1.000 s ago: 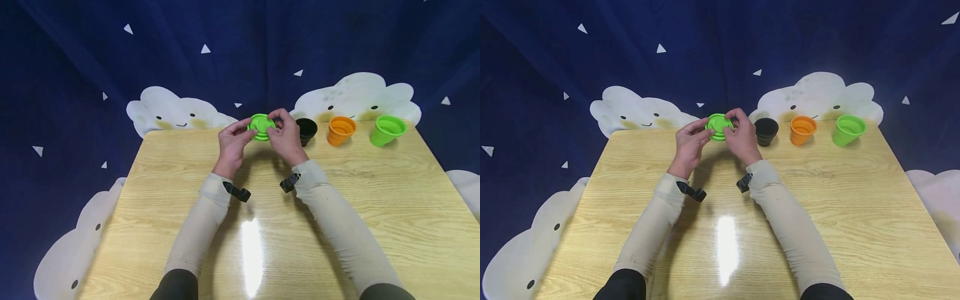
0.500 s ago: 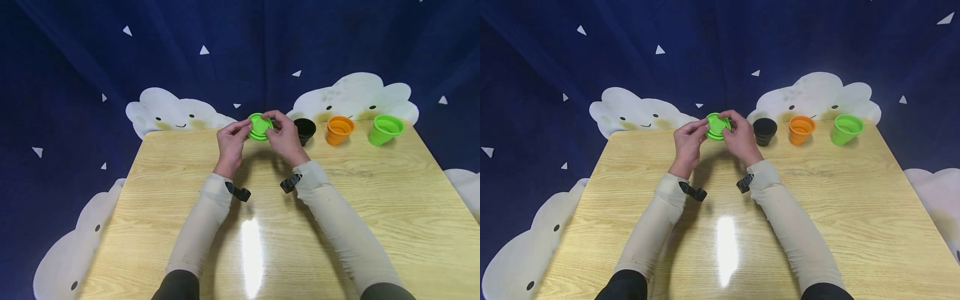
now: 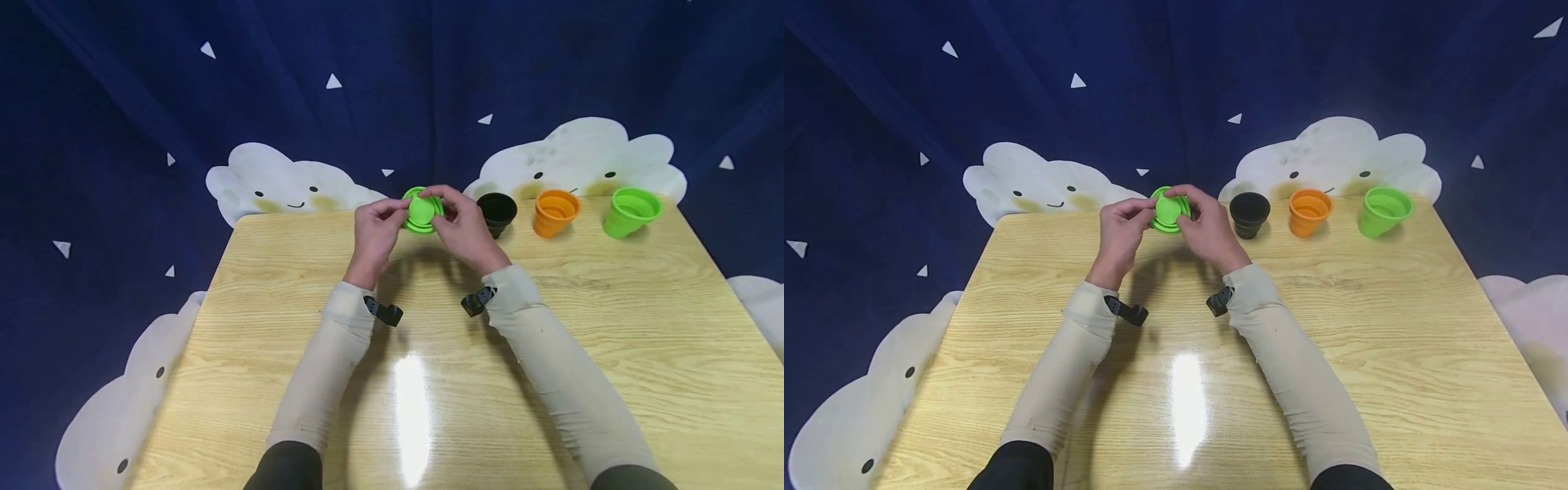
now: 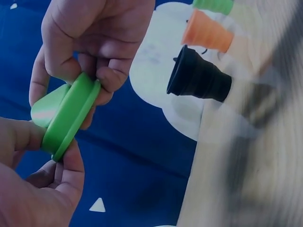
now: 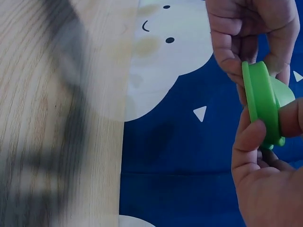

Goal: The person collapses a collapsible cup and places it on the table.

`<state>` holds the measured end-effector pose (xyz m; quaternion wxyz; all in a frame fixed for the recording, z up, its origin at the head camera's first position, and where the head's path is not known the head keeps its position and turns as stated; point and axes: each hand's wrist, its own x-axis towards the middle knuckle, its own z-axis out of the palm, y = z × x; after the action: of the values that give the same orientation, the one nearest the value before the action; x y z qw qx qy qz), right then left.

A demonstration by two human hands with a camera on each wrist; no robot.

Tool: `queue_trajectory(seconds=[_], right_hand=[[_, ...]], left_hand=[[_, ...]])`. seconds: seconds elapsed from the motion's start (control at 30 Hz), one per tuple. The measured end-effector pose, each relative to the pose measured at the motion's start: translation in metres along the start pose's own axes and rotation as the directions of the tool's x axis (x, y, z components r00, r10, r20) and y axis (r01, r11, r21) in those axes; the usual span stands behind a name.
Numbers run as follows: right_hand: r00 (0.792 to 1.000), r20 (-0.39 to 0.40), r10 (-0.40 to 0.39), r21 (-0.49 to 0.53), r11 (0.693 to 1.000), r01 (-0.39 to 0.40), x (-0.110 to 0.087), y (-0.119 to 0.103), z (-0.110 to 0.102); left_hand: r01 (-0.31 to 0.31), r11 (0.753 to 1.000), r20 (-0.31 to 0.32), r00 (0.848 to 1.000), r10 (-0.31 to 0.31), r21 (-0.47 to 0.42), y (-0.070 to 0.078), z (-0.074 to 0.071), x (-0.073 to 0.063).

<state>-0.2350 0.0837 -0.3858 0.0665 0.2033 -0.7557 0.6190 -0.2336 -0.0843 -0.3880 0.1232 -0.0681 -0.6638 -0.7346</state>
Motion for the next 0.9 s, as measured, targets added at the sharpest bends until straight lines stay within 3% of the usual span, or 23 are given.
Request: queue_trajectory(seconds=[0.13, 0.27, 0.37, 0.47, 0.53, 0.63, 0.77, 0.9], right_hand=[[1.0, -0.019, -0.026, -0.062, 0.998, 0.024, -0.001, 0.0, 0.0], [0.995, -0.031, -0.09, -0.216, 0.973, 0.081, -0.001, -0.002, 0.001], [0.987, -0.043, -0.155, -0.335, 0.933, 0.132, -0.001, -0.004, 0.002], [0.973, -0.036, -0.226, -0.45, 0.874, 0.186, -0.001, -0.008, 0.002], [0.962, -0.021, -0.271, -0.508, 0.832, 0.224, -0.001, -0.009, 0.003], [0.95, -0.002, -0.313, -0.552, 0.792, 0.259, -0.002, -0.01, 0.004], [0.951, -0.018, -0.308, -0.547, 0.799, 0.249, -0.002, -0.009, 0.004], [0.969, -0.039, -0.245, -0.497, 0.846, 0.195, -0.002, -0.01, 0.003]], left_hand=[[-0.043, 0.995, 0.029, 0.999, 0.041, 0.094, 0.004, -0.001, 0.0], [-0.12, 0.966, 0.042, 0.993, 0.113, 0.228, 0.007, -0.002, -0.001], [-0.199, 0.924, 0.058, 0.98, 0.191, 0.326, 0.008, -0.001, -0.002], [-0.271, 0.868, 0.084, 0.962, 0.26, 0.416, 0.01, 0.001, -0.002], [-0.294, 0.832, 0.091, 0.954, 0.286, 0.47, 0.01, 0.002, -0.003], [-0.298, 0.801, 0.085, 0.95, 0.299, 0.52, 0.01, 0.002, -0.004], [-0.274, 0.809, 0.066, 0.957, 0.282, 0.52, 0.01, 0.003, -0.005], [-0.239, 0.848, 0.058, 0.969, 0.241, 0.473, 0.011, 0.002, -0.004]])
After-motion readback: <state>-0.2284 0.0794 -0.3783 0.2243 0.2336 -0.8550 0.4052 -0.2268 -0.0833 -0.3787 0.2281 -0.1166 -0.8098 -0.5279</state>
